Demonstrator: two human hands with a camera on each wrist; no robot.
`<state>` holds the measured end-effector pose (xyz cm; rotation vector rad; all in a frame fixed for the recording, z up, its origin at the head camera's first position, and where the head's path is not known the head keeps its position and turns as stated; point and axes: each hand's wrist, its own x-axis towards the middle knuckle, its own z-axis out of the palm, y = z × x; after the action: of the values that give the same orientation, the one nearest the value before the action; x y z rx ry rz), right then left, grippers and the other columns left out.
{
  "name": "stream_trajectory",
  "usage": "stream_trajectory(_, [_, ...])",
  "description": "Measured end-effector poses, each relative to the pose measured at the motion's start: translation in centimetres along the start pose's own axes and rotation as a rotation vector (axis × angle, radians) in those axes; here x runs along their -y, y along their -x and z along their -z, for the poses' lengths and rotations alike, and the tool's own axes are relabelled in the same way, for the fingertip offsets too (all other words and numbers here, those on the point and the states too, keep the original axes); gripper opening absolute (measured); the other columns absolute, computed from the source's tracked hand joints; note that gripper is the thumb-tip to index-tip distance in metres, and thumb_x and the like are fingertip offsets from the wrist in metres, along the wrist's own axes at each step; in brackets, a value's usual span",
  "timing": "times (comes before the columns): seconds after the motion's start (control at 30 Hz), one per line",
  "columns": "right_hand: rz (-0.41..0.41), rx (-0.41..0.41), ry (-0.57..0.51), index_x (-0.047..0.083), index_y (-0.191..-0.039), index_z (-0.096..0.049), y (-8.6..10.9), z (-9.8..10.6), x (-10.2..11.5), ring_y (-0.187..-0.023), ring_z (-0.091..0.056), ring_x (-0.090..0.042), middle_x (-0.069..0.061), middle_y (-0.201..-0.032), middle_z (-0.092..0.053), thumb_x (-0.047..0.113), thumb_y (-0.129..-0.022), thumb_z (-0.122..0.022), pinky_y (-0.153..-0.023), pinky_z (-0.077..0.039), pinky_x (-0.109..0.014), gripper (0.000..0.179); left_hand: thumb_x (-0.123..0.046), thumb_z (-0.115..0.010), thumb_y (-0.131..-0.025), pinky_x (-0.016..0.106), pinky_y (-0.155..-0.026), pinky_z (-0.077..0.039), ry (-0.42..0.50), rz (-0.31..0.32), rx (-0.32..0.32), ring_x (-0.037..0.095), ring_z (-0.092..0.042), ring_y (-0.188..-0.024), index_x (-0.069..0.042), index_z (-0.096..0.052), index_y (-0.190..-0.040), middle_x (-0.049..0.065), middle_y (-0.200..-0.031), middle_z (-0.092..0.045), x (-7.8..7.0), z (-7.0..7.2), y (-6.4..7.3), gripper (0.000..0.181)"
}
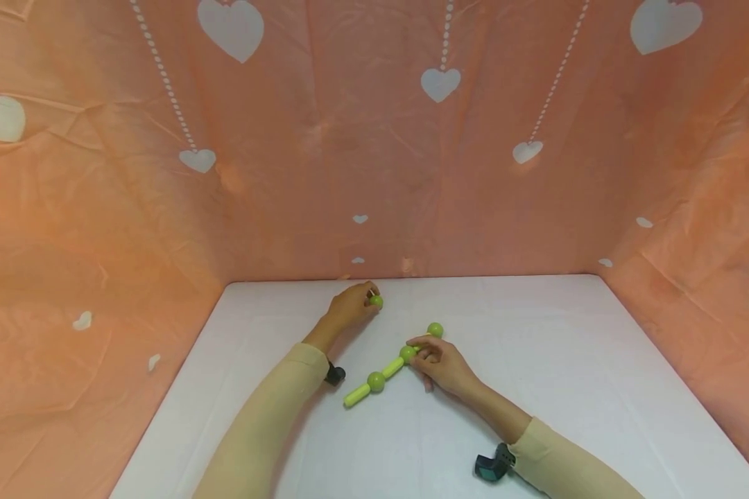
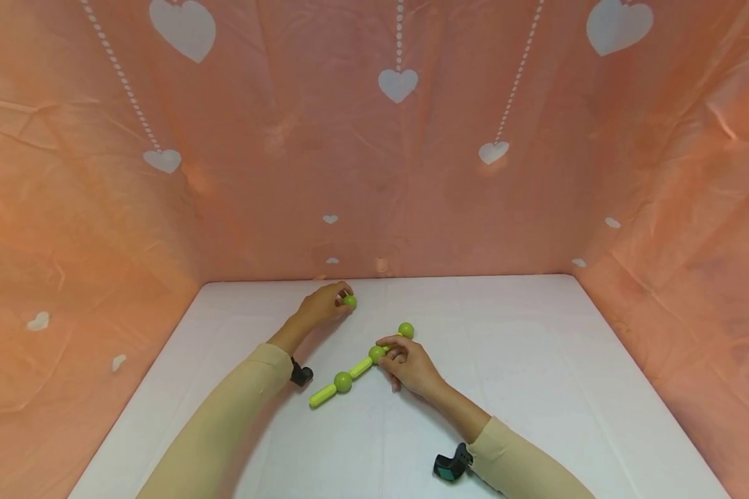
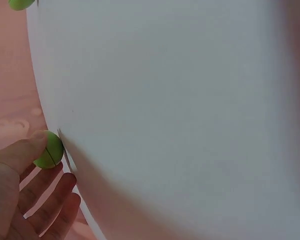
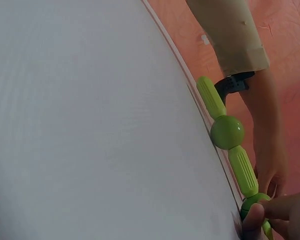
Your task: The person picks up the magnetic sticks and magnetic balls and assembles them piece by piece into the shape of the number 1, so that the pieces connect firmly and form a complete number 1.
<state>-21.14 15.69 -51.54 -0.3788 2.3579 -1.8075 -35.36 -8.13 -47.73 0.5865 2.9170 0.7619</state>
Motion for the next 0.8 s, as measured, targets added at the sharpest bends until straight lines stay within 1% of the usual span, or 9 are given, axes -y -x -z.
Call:
stream_trajectory(0.2, [-0.003, 0.004, -0.002, -0.002, -0.136, -0.064, 0.0, 0.0, 0.0, -0.054, -0.057, -0.012, -0.008, -0.087, -0.067, -0.001, -0.101, -0.071, -0.052, -0.050, -0.023, 0.036, -0.024, -0.077, -0.101, 0.047, -0.100, -0.055, 0.012, 0.001, -0.001, 0.023, -0.069, -0.113, -0.014, -0.067, -0.130, 0.006, -0.127, -0.073, 0.3, 0.3, 0.9, 0.032])
stream_trajectory(0.37, [0.001, 0.005, -0.012, -0.003, -0.139, -0.062, 0.1, 0.0, 0.1, -0.054, -0.057, -0.012, -0.010, -0.088, -0.067, -0.001, -0.101, -0.071, -0.051, -0.050, -0.023, 0.039, -0.028, -0.077, -0.101, 0.048, -0.098, -0.056, 0.028, -0.004, -0.009, 0.024, -0.069, -0.113, -0.017, -0.067, -0.128, 0.005, -0.126, -0.073, -0.1, 0.7, 2.1, 0.030])
stream_trajectory(0.57, [0.014, -0.013, 0.027, -0.002, -0.140, -0.060, 0.2, -0.2, 0.2, -0.056, -0.056, -0.013, -0.015, -0.092, -0.068, 0.000, -0.100, -0.072, -0.051, -0.050, -0.023, 0.042, -0.031, -0.078, -0.101, 0.048, -0.096, -0.057, 0.024, -0.009, -0.016, 0.023, -0.071, -0.109, -0.017, -0.068, -0.126, 0.005, -0.124, -0.074, -0.5, 1.1, 3.5, 0.029])
stream_trajectory(0.7, [0.015, -0.033, 0.059, 0.001, -0.136, -0.061, 0.5, -0.3, 0.4, -0.057, -0.056, -0.012, -0.013, -0.093, -0.068, 0.000, -0.100, -0.073, -0.050, -0.049, -0.024, 0.038, -0.030, -0.078, -0.101, 0.049, -0.094, -0.057, 0.042, -0.010, -0.031, 0.023, -0.071, -0.108, -0.017, -0.069, -0.125, 0.005, -0.122, -0.074, -0.7, 1.6, 4.7, 0.028])
stream_trajectory(0.8, [0.015, -0.053, 0.080, 0.003, -0.131, -0.063, 0.6, -0.4, 0.6, -0.059, -0.056, -0.012, -0.010, -0.092, -0.067, 0.000, -0.100, -0.074, -0.049, -0.050, -0.024, 0.033, -0.030, -0.077, -0.101, 0.048, -0.093, -0.057, 0.045, -0.029, -0.048, 0.023, -0.071, -0.106, -0.018, -0.069, -0.124, 0.004, -0.120, -0.074, -0.6, 1.8, 5.4, 0.027])
